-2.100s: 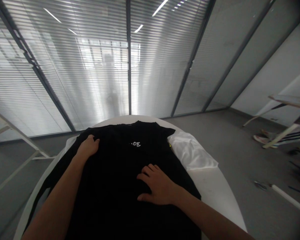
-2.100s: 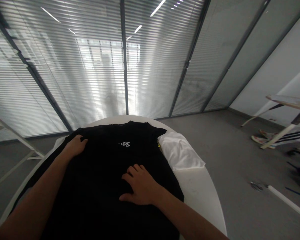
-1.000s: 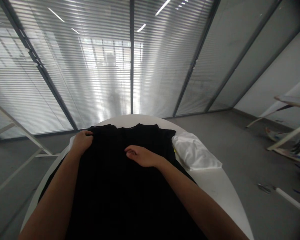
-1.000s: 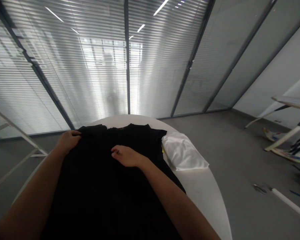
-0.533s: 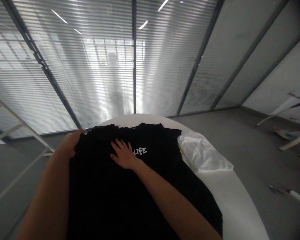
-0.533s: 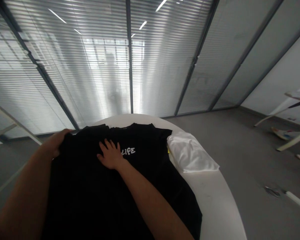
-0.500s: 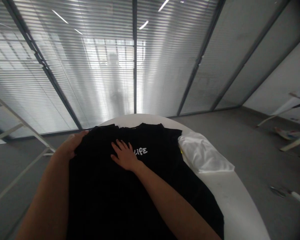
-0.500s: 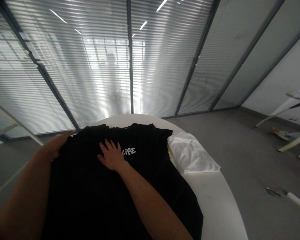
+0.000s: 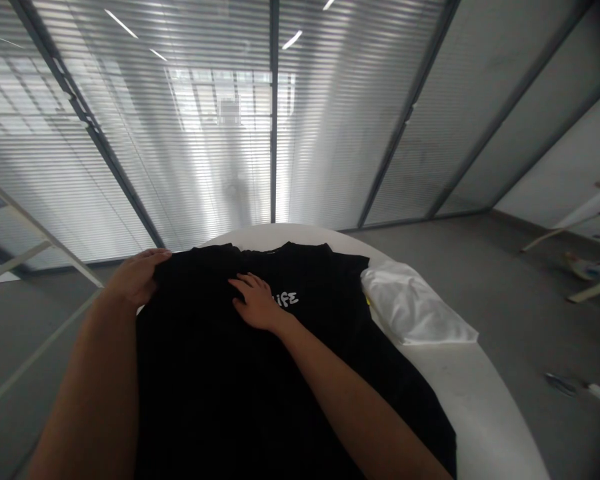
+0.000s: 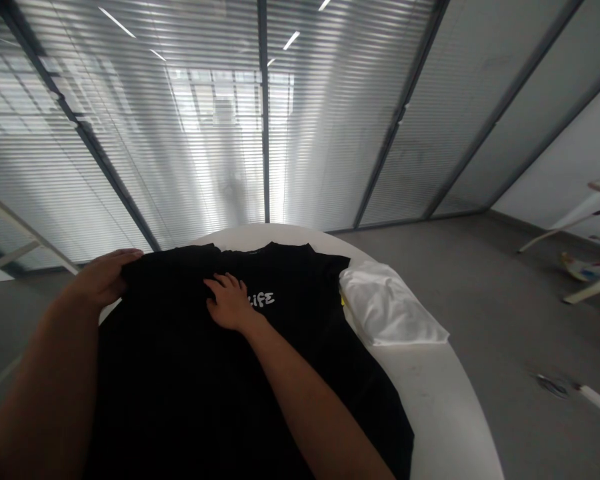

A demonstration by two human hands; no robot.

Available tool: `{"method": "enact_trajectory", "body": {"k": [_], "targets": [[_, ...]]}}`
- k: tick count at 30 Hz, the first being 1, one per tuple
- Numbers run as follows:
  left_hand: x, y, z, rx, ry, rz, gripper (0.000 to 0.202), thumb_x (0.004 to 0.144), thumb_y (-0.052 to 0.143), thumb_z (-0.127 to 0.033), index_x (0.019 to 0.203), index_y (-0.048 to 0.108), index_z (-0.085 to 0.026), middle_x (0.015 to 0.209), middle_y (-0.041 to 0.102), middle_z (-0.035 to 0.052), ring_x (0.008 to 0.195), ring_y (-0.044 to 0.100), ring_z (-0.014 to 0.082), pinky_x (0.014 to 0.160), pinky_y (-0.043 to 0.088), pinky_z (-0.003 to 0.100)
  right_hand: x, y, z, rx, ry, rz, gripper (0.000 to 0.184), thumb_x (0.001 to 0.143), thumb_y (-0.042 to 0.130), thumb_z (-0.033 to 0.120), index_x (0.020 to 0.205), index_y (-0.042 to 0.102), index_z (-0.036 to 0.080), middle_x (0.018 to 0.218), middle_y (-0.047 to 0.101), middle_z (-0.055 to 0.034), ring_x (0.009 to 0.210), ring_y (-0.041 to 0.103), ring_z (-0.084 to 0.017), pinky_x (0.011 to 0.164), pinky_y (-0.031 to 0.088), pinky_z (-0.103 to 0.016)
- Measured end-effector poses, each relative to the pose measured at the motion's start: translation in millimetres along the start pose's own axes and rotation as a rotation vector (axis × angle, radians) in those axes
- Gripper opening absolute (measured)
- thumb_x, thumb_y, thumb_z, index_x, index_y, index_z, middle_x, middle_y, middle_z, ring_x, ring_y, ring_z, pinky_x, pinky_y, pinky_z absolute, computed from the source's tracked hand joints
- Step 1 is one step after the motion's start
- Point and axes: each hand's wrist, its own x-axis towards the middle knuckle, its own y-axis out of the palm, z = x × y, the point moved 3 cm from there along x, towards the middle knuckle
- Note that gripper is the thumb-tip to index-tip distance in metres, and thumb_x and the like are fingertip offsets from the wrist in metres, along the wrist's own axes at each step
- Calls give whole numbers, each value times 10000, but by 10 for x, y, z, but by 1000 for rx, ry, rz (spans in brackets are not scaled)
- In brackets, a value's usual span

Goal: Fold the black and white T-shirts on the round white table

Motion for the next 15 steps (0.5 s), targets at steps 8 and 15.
{"method": "enact_trajectory", "body": {"k": [8, 15], "targets": [[-55, 65, 60, 576, -169, 155, 409, 574, 755, -419, 872, 694, -146, 575, 639, 40, 473, 583, 200, 396, 409, 261, -61, 126, 164, -44, -66, 108, 697, 867, 490, 280, 1514, 230, 311, 1591, 189, -77, 1448, 145, -291, 1118, 174, -581], [131, -17, 120, 645, 138, 82, 408, 719, 567, -419, 966, 704, -124, 780, 739, 82, 715, 695, 254, 622, 545, 332, -103, 106, 234, -154, -83, 178, 589, 925, 421, 313, 1486, 267, 409, 1607, 116, -46, 1450, 116, -334, 1082, 176, -649]]}}
